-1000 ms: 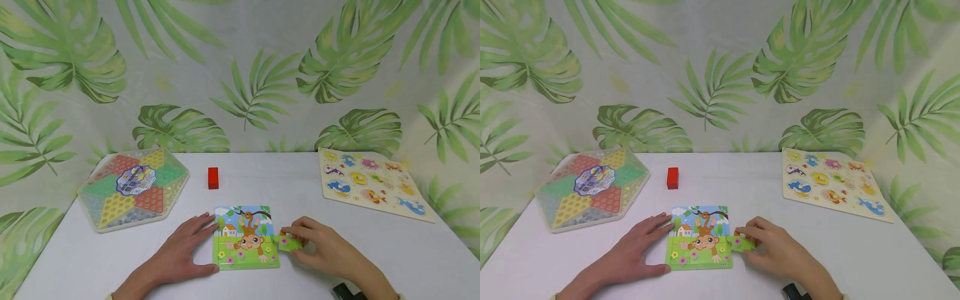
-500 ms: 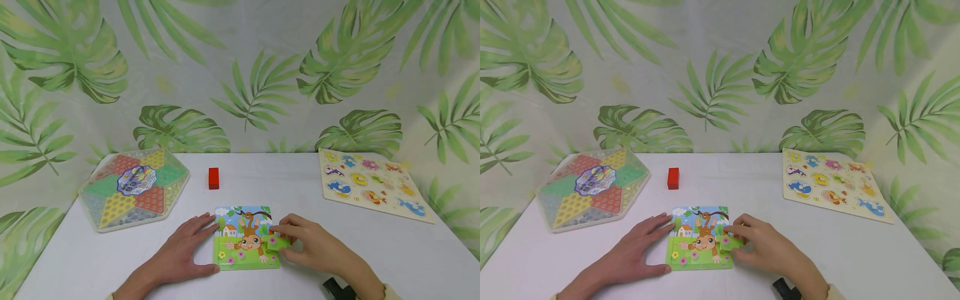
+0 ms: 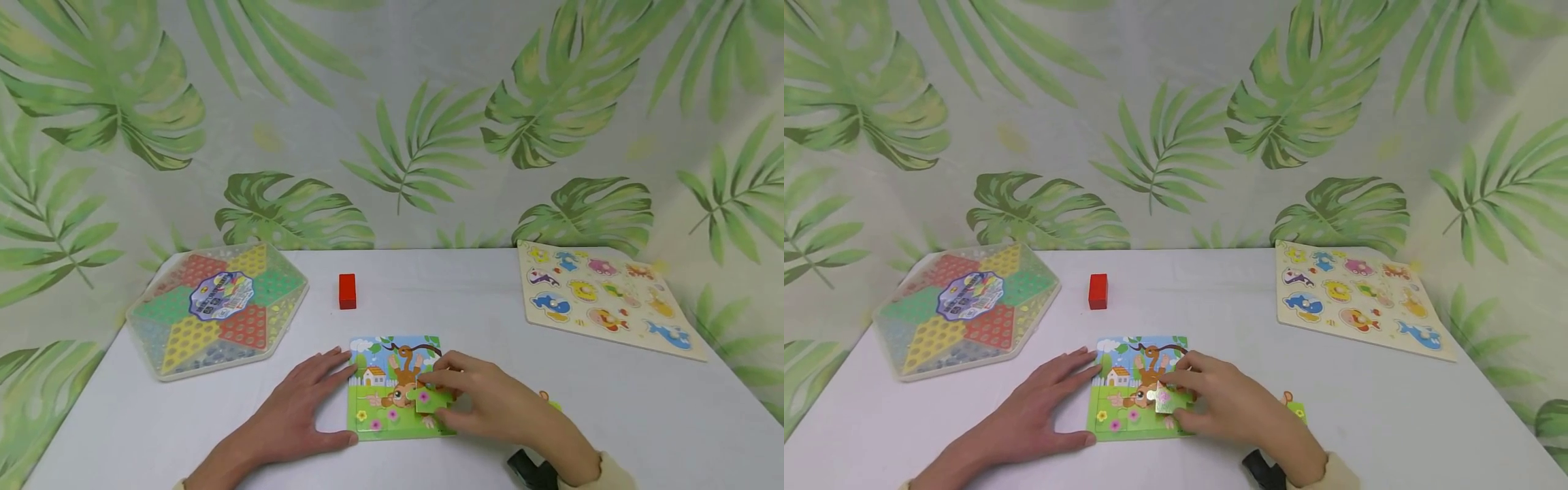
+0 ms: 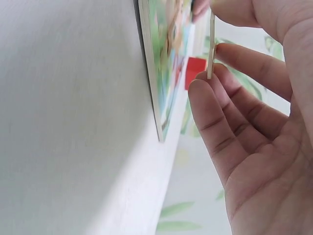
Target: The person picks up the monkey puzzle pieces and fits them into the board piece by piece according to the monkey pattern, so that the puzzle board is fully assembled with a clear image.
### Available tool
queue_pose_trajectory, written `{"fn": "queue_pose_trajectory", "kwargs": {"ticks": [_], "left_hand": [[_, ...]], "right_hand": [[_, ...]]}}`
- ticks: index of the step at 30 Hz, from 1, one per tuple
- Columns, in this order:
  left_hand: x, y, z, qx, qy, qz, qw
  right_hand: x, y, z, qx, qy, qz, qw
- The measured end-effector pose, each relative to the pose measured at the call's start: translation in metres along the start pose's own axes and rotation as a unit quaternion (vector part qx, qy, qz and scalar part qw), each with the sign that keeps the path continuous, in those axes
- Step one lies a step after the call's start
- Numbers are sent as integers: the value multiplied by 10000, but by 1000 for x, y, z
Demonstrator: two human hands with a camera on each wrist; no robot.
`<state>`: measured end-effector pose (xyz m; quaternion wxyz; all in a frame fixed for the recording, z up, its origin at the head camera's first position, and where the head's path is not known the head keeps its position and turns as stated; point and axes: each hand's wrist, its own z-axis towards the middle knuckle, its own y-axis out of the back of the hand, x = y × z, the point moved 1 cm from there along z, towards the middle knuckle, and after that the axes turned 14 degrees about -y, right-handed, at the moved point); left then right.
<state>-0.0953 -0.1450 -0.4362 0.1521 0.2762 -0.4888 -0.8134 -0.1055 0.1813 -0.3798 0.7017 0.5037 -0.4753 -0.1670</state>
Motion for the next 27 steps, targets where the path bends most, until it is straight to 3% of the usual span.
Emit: {"fn": "queue_pose_trajectory", "kwargs": {"ticks": [13,20,27], "left_hand": [[-1,0,-1,1,56,-74,10000],[0,1,-2,-55,17,-31,10000],[0,1,-1,-8,51,-113,9999]], "right_hand": [[11,-14,12,260,93,-207,9994],[15,-23,16,190,341,-311,9988],[17,-29,17,385,161,-322,9986]]}}
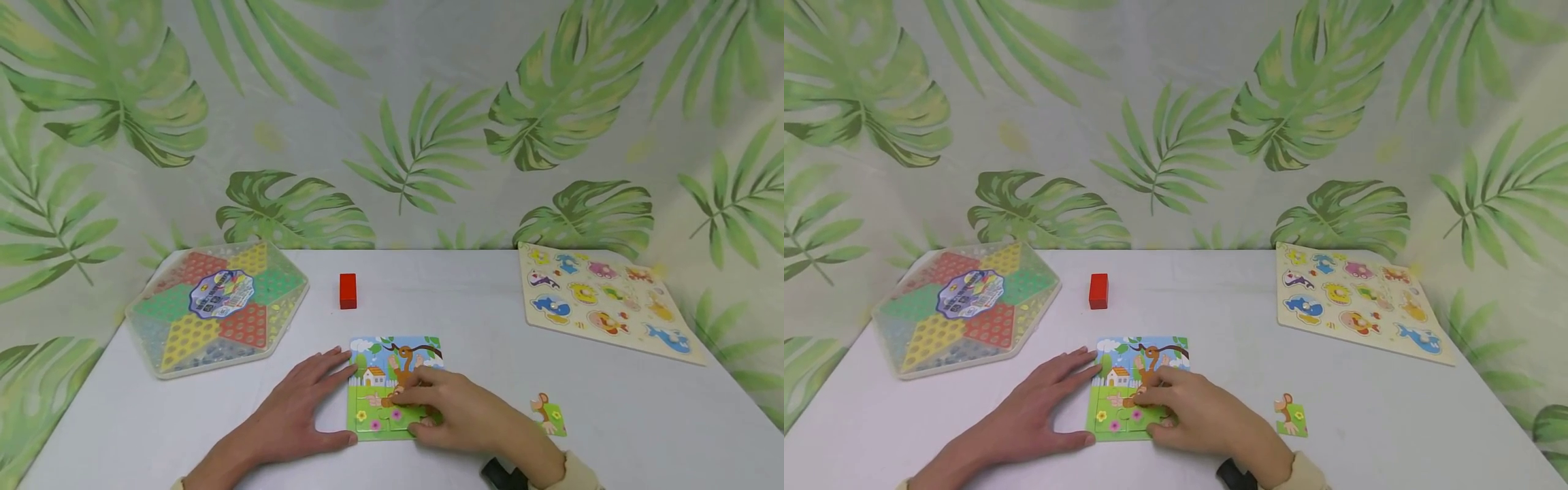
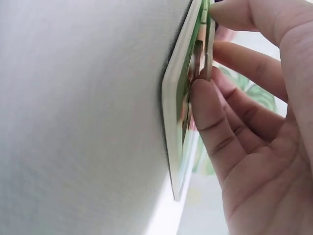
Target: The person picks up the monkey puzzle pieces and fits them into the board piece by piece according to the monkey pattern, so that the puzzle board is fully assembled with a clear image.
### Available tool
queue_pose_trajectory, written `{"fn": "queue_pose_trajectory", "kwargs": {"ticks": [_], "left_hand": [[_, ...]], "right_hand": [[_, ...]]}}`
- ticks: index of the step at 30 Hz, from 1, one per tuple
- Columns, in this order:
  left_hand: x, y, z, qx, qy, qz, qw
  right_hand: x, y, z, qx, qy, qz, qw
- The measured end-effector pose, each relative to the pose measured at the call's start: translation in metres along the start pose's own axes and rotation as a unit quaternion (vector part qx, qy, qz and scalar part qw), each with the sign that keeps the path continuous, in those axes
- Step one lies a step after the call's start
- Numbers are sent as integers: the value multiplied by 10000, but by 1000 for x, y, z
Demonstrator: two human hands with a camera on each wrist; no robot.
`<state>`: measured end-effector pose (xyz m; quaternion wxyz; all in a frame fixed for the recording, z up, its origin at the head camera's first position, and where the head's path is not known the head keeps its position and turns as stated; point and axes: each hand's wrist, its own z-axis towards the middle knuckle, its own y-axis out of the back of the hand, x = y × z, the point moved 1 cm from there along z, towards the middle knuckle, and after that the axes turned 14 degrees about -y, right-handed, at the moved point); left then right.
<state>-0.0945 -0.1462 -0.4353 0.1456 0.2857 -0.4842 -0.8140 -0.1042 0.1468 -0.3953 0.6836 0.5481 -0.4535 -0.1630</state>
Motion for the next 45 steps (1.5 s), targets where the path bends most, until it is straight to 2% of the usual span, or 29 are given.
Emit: {"fn": "queue_pose_trajectory", "kwargs": {"ticks": [10,20,29,45], "left_hand": [[0,1,0,46,8,27,10000],[2,-1,0,61,32,-51,10000],[2,0,1,37,-5,-81,10000],[0,0,1,60,42,-28,10000]], "right_hand": [[3,-2,0,5,33,-112,9999],[6,-2,1,94,-20,32,9999],[7,-1,-1,20,54,-377,9993],[5,-2,-3,86,7,-364,9993]]}}
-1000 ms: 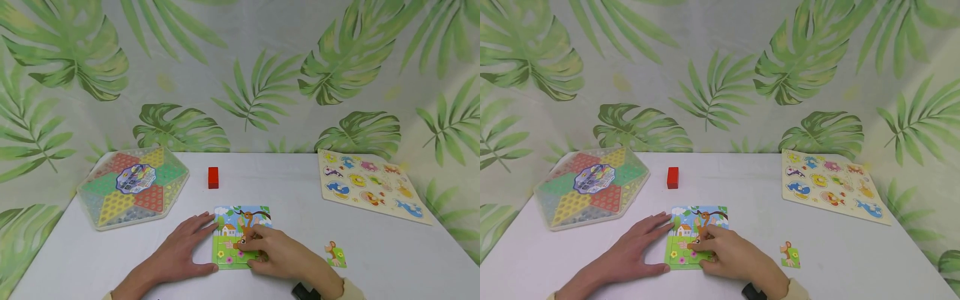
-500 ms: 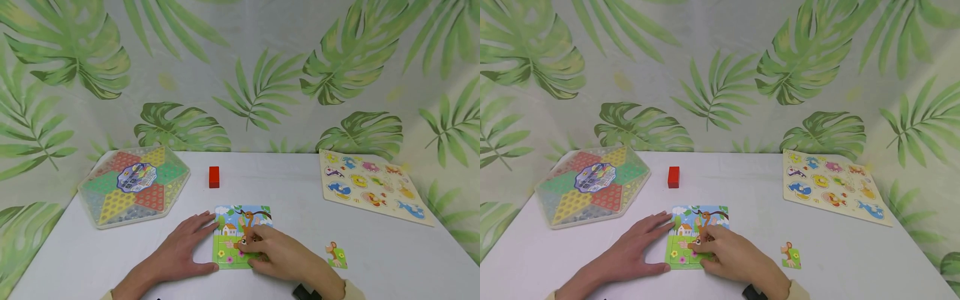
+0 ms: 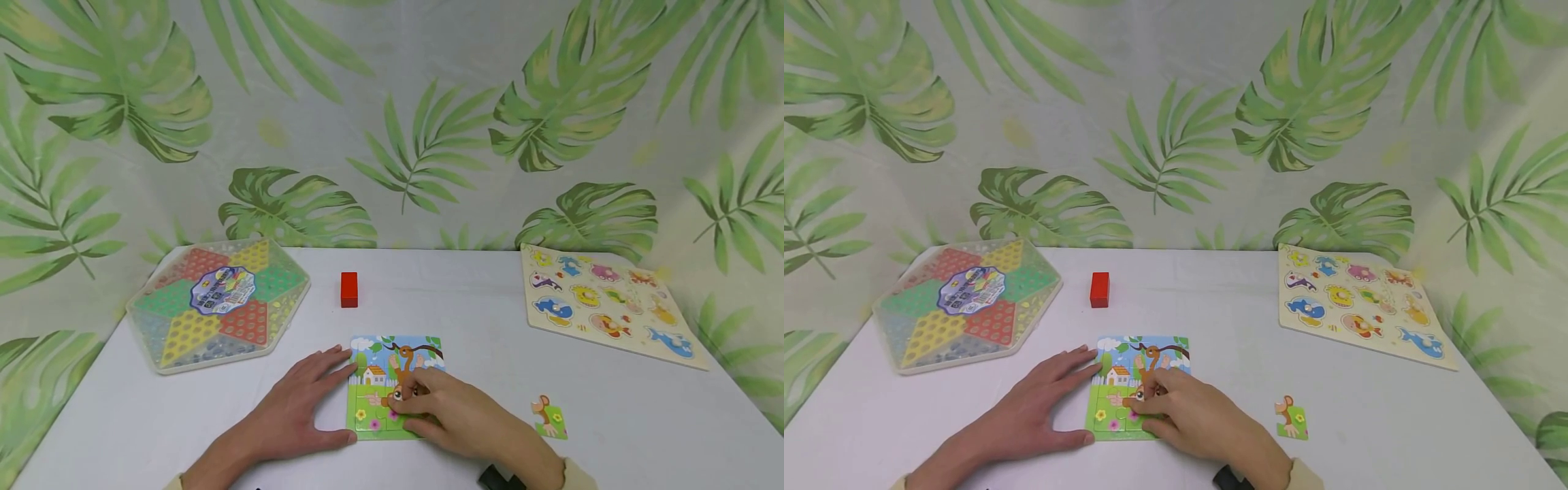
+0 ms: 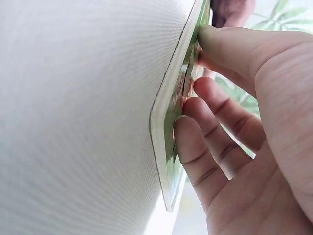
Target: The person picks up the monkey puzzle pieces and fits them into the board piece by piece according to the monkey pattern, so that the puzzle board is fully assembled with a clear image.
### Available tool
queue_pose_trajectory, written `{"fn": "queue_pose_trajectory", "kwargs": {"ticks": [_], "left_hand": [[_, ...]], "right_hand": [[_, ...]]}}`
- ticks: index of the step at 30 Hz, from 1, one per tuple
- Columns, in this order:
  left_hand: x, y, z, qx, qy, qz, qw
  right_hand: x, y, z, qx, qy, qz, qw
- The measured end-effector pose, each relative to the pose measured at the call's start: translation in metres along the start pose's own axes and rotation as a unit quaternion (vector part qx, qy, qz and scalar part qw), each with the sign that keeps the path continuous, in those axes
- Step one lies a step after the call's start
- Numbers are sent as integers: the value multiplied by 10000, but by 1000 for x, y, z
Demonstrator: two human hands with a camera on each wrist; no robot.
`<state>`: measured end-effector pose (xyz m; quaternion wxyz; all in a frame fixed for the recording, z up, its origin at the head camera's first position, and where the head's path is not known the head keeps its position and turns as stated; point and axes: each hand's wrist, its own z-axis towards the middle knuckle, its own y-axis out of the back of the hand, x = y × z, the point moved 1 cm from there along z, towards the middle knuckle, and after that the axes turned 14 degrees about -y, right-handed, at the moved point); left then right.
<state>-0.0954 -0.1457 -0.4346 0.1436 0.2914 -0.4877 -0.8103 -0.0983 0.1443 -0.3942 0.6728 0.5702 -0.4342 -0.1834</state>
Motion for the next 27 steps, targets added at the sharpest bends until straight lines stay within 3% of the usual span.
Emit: {"fn": "queue_pose_trajectory", "kwargs": {"ticks": [18,27], "left_hand": [[0,-2,0,26,40,-41,10000],[-1,1,0,69,85,-67,9999]], "right_hand": [[1,-1,-3,-107,-117,-100,9998],[-11,2,-16,-698,56,-91,9975]]}}
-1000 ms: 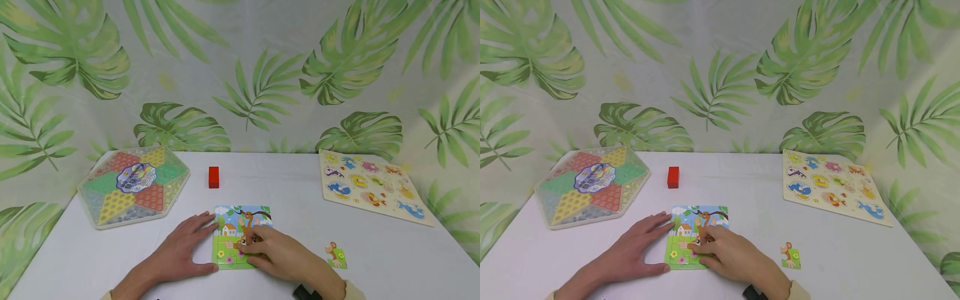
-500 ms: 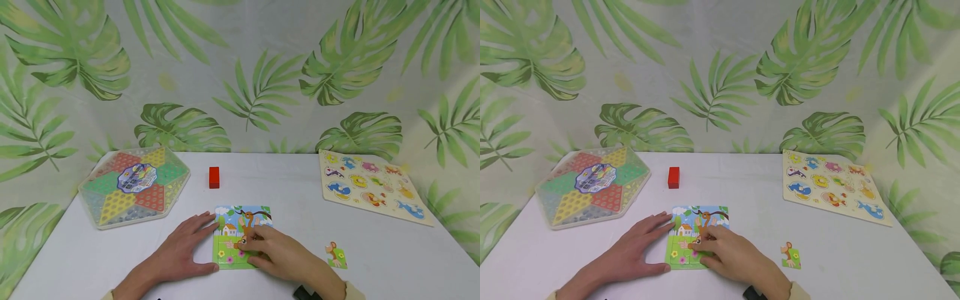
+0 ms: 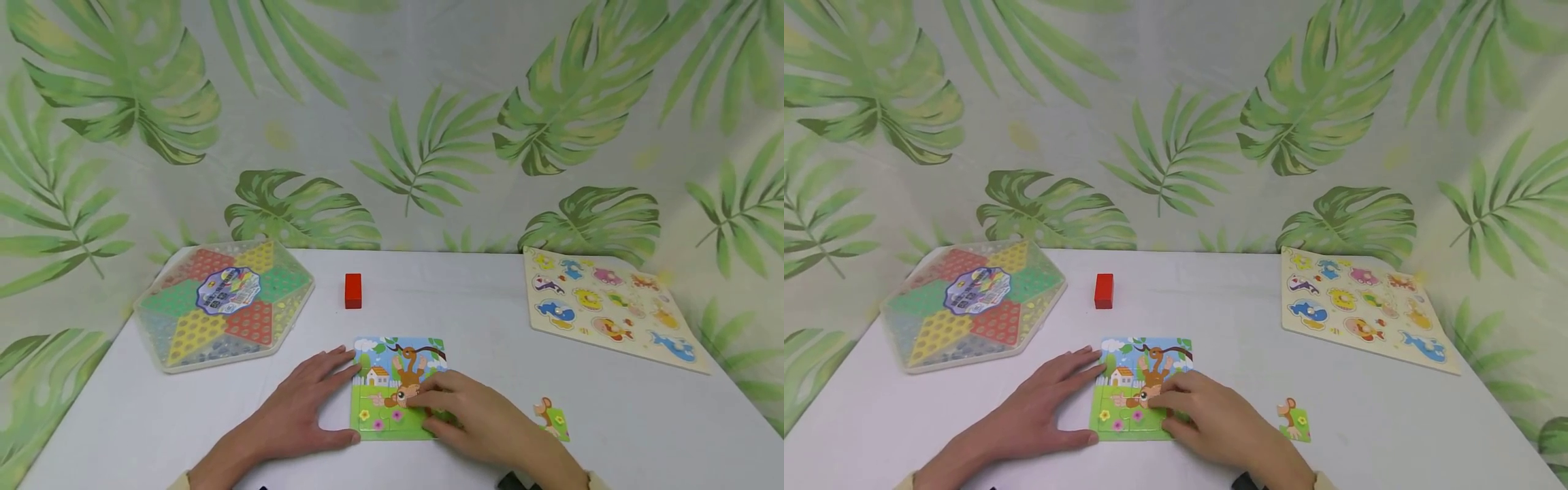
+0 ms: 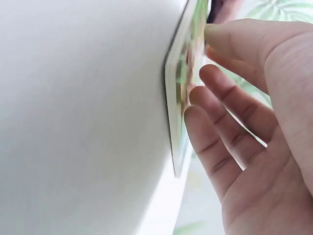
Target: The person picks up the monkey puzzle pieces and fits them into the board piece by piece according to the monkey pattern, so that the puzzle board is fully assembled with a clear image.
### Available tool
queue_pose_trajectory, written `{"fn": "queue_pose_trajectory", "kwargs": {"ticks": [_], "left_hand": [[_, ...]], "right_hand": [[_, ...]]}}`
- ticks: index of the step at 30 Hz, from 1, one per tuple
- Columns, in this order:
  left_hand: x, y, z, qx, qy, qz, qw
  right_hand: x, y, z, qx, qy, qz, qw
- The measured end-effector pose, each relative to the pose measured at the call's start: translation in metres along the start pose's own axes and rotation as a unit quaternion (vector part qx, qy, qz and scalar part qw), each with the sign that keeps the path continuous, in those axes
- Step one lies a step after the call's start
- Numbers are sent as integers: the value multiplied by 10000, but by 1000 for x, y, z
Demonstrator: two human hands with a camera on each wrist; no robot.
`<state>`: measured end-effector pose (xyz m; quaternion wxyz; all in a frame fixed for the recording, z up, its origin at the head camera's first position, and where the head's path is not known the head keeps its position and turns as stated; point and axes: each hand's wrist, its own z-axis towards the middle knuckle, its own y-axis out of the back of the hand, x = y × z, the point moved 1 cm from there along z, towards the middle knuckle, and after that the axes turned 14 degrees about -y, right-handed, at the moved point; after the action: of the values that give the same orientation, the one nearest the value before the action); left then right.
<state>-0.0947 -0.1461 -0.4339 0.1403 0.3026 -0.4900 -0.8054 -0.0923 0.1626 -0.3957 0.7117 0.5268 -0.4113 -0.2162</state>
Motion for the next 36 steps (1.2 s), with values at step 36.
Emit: {"fn": "queue_pose_trajectory", "kwargs": {"ticks": [36], "left_hand": [[0,0,0,26,17,11,10000]], "right_hand": [[-55,28,-59,-1350,-699,263,9880]]}}
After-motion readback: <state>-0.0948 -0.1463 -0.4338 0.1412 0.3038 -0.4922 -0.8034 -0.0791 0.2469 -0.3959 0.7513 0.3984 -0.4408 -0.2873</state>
